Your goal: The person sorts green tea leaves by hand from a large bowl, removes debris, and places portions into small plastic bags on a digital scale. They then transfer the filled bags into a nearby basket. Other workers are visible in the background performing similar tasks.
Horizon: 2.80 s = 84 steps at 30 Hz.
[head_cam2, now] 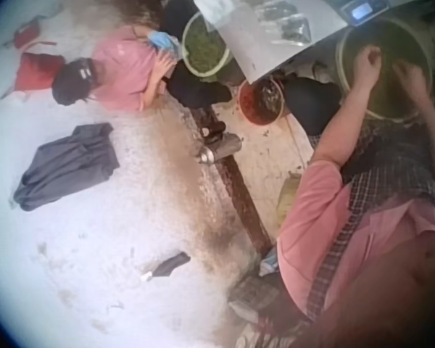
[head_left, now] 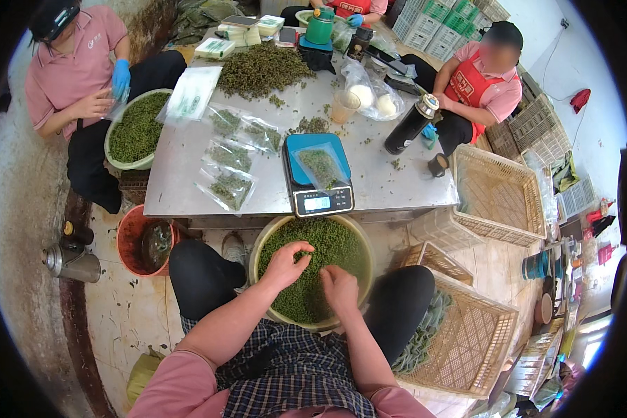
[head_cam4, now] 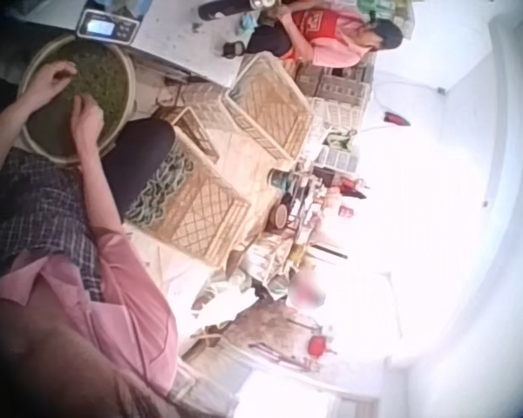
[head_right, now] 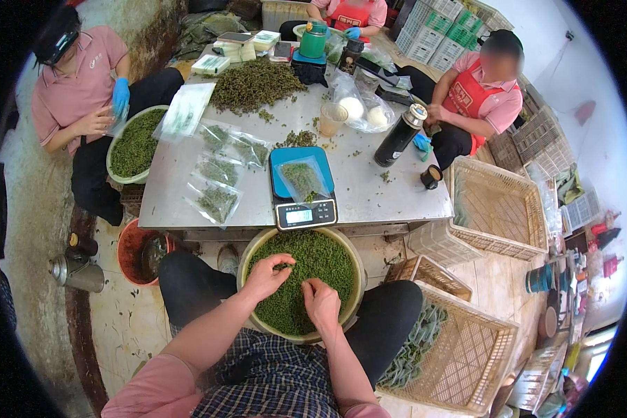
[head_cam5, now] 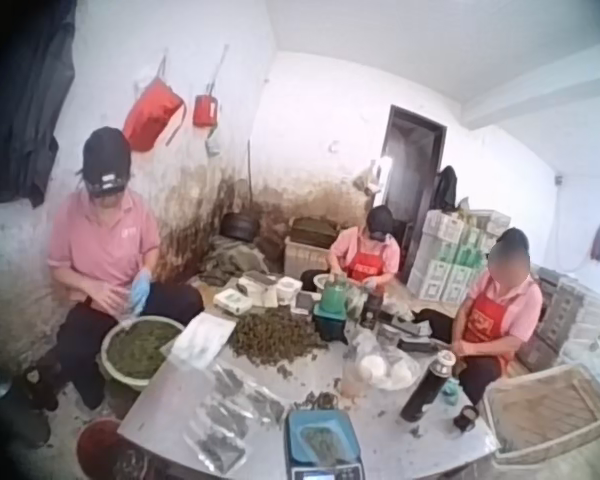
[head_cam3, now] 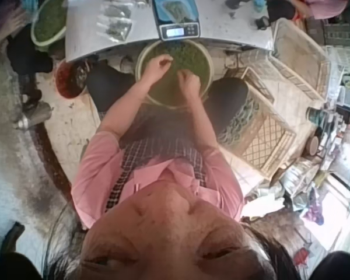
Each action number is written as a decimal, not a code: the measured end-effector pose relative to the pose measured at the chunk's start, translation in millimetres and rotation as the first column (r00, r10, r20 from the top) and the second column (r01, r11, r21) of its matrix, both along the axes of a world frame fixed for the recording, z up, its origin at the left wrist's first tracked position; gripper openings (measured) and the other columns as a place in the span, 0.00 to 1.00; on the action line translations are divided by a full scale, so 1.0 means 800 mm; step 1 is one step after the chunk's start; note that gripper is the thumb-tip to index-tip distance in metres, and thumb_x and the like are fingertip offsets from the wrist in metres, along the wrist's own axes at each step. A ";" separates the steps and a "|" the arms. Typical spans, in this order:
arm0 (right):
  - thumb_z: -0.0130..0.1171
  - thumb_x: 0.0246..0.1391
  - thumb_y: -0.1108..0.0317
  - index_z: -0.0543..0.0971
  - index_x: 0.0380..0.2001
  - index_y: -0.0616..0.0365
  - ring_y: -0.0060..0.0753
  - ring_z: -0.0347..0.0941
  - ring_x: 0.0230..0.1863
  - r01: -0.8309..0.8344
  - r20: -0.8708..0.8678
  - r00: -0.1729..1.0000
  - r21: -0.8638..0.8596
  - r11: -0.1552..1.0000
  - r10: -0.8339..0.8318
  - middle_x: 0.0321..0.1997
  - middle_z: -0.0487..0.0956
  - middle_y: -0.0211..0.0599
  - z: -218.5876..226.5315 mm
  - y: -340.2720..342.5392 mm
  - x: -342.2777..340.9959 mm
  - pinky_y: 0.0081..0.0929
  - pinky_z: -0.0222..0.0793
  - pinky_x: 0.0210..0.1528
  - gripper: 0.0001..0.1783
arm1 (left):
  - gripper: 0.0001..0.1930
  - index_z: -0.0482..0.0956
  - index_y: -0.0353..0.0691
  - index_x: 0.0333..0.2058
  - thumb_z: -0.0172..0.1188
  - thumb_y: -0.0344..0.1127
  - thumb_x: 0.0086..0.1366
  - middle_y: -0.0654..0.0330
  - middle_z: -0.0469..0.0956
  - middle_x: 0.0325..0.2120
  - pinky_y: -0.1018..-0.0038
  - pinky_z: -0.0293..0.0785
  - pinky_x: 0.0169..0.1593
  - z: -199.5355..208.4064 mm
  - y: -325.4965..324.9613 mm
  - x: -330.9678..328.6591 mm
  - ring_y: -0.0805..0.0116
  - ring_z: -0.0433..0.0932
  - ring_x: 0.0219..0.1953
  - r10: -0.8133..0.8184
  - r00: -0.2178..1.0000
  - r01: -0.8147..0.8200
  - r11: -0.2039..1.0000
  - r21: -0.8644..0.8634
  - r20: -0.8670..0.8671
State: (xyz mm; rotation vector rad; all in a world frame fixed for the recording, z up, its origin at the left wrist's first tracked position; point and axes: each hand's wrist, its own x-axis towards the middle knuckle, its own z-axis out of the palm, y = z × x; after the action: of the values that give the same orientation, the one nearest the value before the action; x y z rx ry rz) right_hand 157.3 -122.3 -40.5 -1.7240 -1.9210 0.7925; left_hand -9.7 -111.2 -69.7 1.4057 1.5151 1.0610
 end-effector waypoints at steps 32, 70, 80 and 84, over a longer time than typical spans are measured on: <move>0.59 0.49 0.75 0.78 0.41 0.64 0.44 0.75 0.24 0.143 -0.291 0.955 0.276 0.950 -0.059 0.25 0.78 0.51 0.070 0.153 -0.054 0.31 0.69 0.30 0.14 | 0.09 0.76 0.31 0.41 0.53 0.27 0.65 0.59 0.79 0.35 0.79 0.76 0.39 0.004 0.002 -0.005 0.75 0.79 0.34 -0.050 0.940 0.142 0.957 -0.252 0.338; 0.60 0.49 0.73 0.80 0.32 0.67 0.18 0.74 0.25 0.276 -0.431 0.889 0.237 0.931 -0.154 0.22 0.80 0.37 0.068 0.160 -0.052 0.20 0.70 0.29 0.08 | 0.09 0.76 0.33 0.41 0.55 0.27 0.62 0.59 0.80 0.31 0.78 0.74 0.37 0.003 0.004 -0.001 0.74 0.79 0.33 -0.016 0.933 0.107 0.966 -0.234 0.360; 0.63 0.47 0.74 0.81 0.33 0.63 0.24 0.74 0.23 0.062 -0.391 0.920 0.090 0.994 -0.022 0.26 0.80 0.38 0.046 0.085 -0.024 0.22 0.69 0.28 0.08 | 0.12 0.74 0.34 0.47 0.49 0.32 0.68 0.57 0.79 0.37 0.75 0.75 0.43 0.006 0.006 -0.006 0.70 0.78 0.40 0.189 0.738 0.094 0.922 -0.375 0.648; 0.64 0.45 0.76 0.82 0.36 0.58 0.33 0.74 0.25 0.053 -0.226 0.974 0.232 0.971 0.001 0.32 0.80 0.40 0.050 0.066 -0.016 0.27 0.70 0.28 0.12 | 0.14 0.73 0.35 0.50 0.49 0.32 0.68 0.57 0.78 0.42 0.74 0.72 0.49 -0.010 0.006 -0.006 0.68 0.77 0.45 0.055 0.948 -0.006 0.988 -0.155 0.315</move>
State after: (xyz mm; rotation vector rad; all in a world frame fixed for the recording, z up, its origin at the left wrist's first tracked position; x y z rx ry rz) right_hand 144.4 -69.8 -0.3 -1.4482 -1.7576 0.6845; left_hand -14.1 -106.6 -77.3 1.0509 1.3528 1.1057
